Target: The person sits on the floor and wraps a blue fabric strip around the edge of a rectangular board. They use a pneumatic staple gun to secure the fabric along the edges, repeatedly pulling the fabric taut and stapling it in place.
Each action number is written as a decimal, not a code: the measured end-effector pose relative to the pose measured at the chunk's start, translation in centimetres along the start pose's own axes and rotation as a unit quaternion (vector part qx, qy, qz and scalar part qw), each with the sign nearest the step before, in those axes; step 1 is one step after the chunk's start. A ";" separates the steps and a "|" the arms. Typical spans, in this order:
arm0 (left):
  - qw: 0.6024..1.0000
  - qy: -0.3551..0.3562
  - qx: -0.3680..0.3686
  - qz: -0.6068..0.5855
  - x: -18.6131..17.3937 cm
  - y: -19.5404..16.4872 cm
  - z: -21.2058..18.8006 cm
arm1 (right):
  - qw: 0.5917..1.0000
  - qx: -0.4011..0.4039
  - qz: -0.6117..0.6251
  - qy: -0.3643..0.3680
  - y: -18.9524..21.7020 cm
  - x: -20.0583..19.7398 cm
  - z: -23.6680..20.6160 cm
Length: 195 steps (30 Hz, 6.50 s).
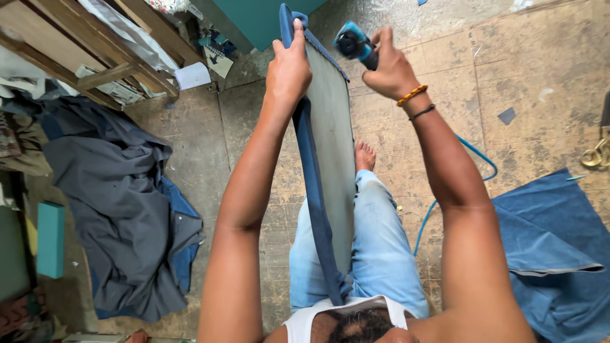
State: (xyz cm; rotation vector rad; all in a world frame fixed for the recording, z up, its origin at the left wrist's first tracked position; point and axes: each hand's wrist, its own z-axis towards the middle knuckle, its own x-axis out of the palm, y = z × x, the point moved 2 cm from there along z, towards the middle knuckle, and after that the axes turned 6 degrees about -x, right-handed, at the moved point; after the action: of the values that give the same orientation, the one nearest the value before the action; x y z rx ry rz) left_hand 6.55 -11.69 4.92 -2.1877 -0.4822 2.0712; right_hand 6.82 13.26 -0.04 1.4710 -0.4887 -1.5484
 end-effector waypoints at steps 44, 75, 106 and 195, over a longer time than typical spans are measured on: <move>0.997 -0.056 0.051 0.036 0.2 2.2 -0.5 | 0.950 -0.230 0.203 0.051 -2.3 1.3 5.2; 0.883 0.006 0.085 -0.461 0.8 -11.1 -2.3 | 0.865 0.262 0.411 -0.119 6.6 1.7 -3.5; 0.758 0.070 0.171 -0.626 3.6 -6.0 -5.2 | 0.905 0.211 0.284 -0.236 7.6 5.2 -1.9; 0.998 0.022 0.018 -0.049 2.3 -4.8 -7.7 | 0.980 0.002 0.139 -0.145 -1.3 0.5 -9.7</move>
State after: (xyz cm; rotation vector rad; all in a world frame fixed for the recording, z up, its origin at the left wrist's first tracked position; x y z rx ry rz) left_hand 13.37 -5.30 4.65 -2.1394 -0.5332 1.9639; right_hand 15.46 16.40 -3.33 1.1257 -0.8326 -1.5390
